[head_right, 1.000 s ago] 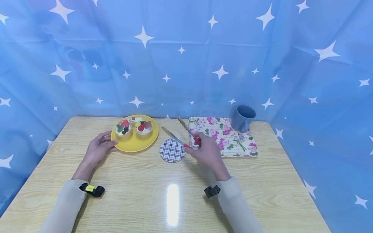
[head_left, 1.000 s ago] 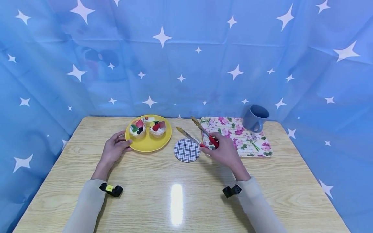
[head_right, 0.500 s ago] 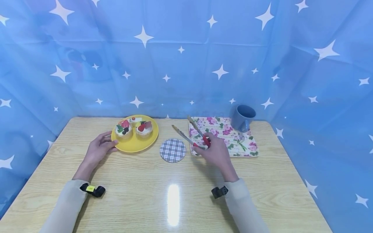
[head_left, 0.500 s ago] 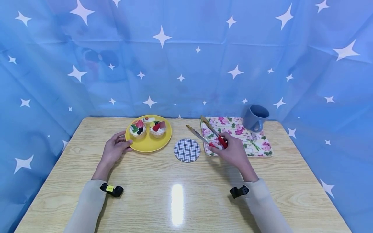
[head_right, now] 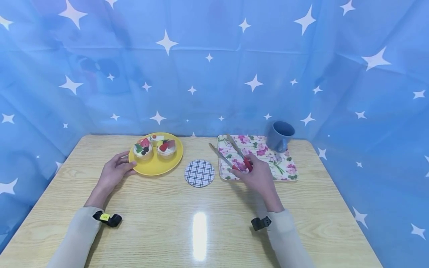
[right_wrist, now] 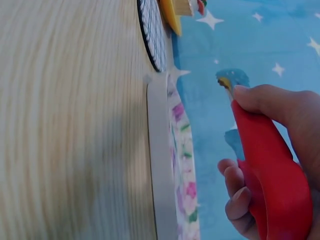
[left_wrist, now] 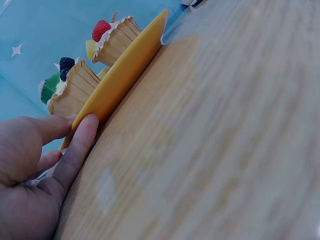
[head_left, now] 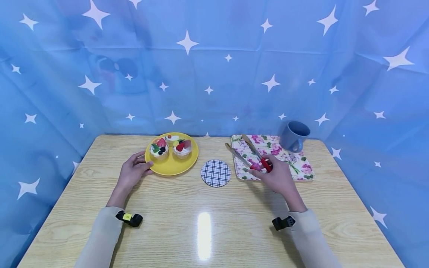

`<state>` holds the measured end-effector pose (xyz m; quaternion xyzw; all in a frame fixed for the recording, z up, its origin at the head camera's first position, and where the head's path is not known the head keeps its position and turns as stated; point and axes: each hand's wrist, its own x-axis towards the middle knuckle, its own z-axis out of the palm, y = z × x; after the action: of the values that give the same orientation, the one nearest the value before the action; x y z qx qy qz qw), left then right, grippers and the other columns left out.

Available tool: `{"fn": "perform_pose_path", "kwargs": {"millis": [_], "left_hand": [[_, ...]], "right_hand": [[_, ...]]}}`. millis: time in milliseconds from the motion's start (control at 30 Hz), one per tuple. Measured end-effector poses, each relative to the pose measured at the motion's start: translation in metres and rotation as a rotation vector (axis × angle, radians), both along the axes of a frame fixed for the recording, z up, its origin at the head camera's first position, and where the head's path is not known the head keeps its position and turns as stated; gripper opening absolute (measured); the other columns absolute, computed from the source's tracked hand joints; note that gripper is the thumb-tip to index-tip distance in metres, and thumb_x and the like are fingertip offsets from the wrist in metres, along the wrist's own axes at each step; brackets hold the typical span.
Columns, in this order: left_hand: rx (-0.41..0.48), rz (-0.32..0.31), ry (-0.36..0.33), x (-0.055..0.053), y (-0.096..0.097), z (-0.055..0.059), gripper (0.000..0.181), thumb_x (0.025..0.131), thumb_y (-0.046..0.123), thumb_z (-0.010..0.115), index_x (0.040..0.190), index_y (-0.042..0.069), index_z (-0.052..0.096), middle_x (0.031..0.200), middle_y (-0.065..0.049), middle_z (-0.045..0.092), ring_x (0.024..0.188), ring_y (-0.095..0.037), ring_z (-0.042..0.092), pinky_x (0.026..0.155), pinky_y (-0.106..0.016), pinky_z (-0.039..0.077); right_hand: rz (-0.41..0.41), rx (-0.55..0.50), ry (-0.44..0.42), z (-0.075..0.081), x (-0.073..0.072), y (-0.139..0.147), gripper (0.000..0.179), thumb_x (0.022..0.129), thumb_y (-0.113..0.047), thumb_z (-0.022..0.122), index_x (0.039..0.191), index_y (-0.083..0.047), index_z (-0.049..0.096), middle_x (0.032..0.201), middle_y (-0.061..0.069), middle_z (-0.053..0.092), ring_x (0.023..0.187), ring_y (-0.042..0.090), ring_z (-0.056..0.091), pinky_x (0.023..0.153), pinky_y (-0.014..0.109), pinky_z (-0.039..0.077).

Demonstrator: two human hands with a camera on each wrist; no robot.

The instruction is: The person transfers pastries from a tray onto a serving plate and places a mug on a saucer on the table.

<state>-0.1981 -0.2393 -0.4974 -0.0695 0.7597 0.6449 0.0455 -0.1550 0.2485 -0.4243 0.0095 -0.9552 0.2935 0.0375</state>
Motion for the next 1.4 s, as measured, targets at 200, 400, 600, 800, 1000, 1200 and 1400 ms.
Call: {"fn": "perform_pose_path", "kwargs": {"millis": [200, 400, 600, 800, 1000, 1200, 1400], "left_hand": [[-0.008, 0.001, 0.001, 0.000, 0.000, 0.000, 0.073, 0.101, 0.023, 0.068, 0.161, 0.011, 0.029, 0.135, -0.013, 0.053, 0.092, 0.001, 0.069, 0.087, -0.024, 0.066], [-0.010, 0.001, 0.001, 0.000, 0.001, 0.000, 0.074, 0.101, 0.025, 0.069, 0.162, 0.011, 0.029, 0.136, -0.014, 0.052, 0.092, 0.002, 0.069, 0.087, -0.023, 0.066], [0.006, -0.004, -0.005, 0.000, 0.000, 0.001, 0.074, 0.101, 0.022, 0.068, 0.163, 0.012, 0.027, 0.141, -0.018, 0.050, 0.091, 0.002, 0.068, 0.087, -0.023, 0.066], [0.013, -0.004, -0.004, -0.001, 0.000, -0.001, 0.074, 0.101, 0.021, 0.067, 0.162, 0.011, 0.027, 0.139, -0.016, 0.051, 0.091, 0.002, 0.068, 0.088, -0.023, 0.066], [0.005, 0.008, -0.020, -0.002, -0.001, -0.002, 0.073, 0.102, 0.021, 0.067, 0.163, 0.013, 0.027, 0.139, -0.016, 0.050, 0.091, 0.002, 0.068, 0.087, -0.023, 0.066], [-0.003, 0.001, -0.016, 0.000, 0.000, 0.000, 0.074, 0.101, 0.023, 0.068, 0.163, 0.013, 0.027, 0.140, -0.018, 0.050, 0.091, 0.001, 0.068, 0.087, -0.022, 0.066], [0.000, 0.004, -0.016, 0.000, 0.001, 0.001, 0.074, 0.100, 0.026, 0.069, 0.161, 0.013, 0.030, 0.136, -0.015, 0.052, 0.091, 0.000, 0.069, 0.087, -0.023, 0.066]], "right_hand": [[-0.024, 0.001, -0.009, -0.002, 0.005, 0.017, 0.079, 0.087, -0.058, 0.077, 0.141, -0.005, 0.056, 0.108, 0.019, 0.067, 0.082, 0.027, 0.059, 0.058, 0.027, 0.048], [-0.050, -0.008, -0.013, -0.005, 0.010, 0.030, 0.080, 0.087, -0.058, 0.077, 0.141, -0.004, 0.055, 0.109, 0.020, 0.067, 0.081, 0.026, 0.057, 0.058, 0.028, 0.046], [-0.076, -0.004, -0.032, -0.009, 0.014, 0.039, 0.082, 0.087, -0.061, 0.074, 0.143, -0.004, 0.054, 0.121, 0.023, 0.065, 0.094, 0.031, 0.062, 0.065, 0.026, 0.054], [-0.101, 0.013, -0.033, -0.014, 0.020, 0.047, 0.083, 0.087, -0.062, 0.074, 0.142, -0.003, 0.054, 0.116, 0.023, 0.066, 0.090, 0.030, 0.060, 0.062, 0.025, 0.051], [-0.128, 0.026, -0.038, -0.020, 0.027, 0.057, 0.085, 0.087, -0.064, 0.073, 0.143, -0.002, 0.054, 0.121, 0.024, 0.065, 0.095, 0.032, 0.059, 0.066, 0.024, 0.050], [-0.155, 0.029, -0.025, -0.023, 0.035, 0.064, 0.085, 0.087, -0.064, 0.074, 0.140, 0.000, 0.055, 0.118, 0.025, 0.066, 0.096, 0.033, 0.062, 0.066, 0.025, 0.053], [-0.181, 0.017, -0.042, -0.025, 0.043, 0.069, 0.083, 0.088, -0.064, 0.072, 0.138, 0.000, 0.056, 0.116, 0.025, 0.066, 0.095, 0.033, 0.062, 0.063, 0.025, 0.052]]}}
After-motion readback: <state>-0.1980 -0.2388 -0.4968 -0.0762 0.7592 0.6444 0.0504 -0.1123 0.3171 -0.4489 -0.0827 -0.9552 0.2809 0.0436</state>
